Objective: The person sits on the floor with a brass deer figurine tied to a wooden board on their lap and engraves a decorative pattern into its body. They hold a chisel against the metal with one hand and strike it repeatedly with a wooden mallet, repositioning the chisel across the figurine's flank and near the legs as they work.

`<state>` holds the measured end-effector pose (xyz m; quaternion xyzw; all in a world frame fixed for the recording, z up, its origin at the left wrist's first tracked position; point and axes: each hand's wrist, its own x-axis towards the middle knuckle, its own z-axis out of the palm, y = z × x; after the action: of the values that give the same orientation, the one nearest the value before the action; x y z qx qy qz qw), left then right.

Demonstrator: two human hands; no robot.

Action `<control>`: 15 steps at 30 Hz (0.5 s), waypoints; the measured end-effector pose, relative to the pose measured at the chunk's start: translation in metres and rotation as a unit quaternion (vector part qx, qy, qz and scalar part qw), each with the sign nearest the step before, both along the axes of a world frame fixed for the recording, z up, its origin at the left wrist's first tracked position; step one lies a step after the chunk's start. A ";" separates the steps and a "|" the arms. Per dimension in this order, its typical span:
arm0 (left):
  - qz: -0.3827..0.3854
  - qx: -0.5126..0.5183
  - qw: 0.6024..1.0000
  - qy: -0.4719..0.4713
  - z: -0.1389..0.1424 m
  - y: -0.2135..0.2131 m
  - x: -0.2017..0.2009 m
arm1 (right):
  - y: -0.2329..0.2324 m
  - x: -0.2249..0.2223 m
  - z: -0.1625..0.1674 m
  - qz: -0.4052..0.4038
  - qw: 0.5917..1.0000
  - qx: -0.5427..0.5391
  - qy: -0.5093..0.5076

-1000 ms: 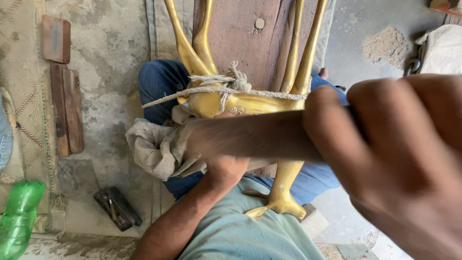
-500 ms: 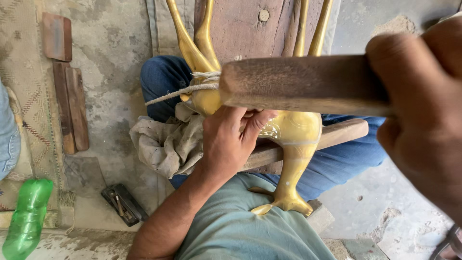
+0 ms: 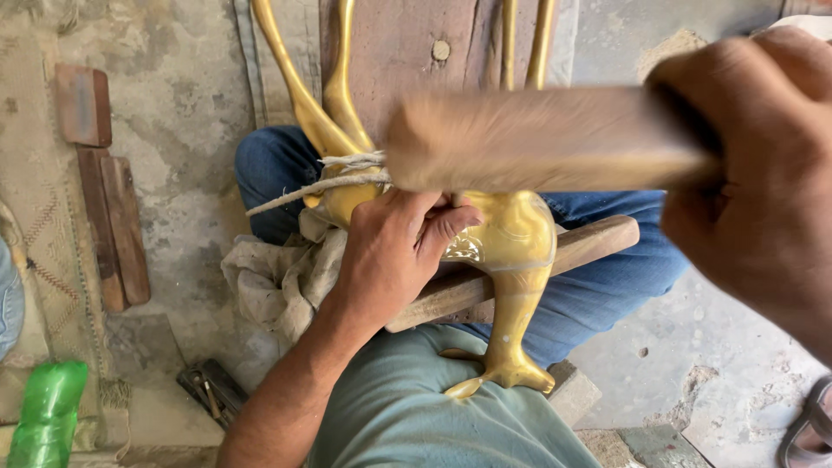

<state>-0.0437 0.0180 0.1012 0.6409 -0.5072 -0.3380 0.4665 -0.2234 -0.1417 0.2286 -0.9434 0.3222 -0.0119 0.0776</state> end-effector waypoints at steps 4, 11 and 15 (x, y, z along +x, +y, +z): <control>-0.020 -0.018 0.998 -0.051 -0.002 -0.003 0.002 | 0.006 0.006 0.003 -0.061 0.997 0.033 -0.025; -0.055 -0.009 0.998 -0.026 -0.009 -0.005 0.005 | 0.006 -0.004 0.002 -0.034 0.996 -0.035 0.068; -0.059 -0.006 0.998 -0.016 -0.009 -0.006 0.005 | 0.007 -0.012 -0.003 -0.118 0.989 0.084 -0.015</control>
<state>-0.0390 0.0123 0.0919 0.6124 -0.5540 -0.3513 0.4412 -0.2353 -0.1348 0.2252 -0.8885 0.4303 -0.0078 0.1589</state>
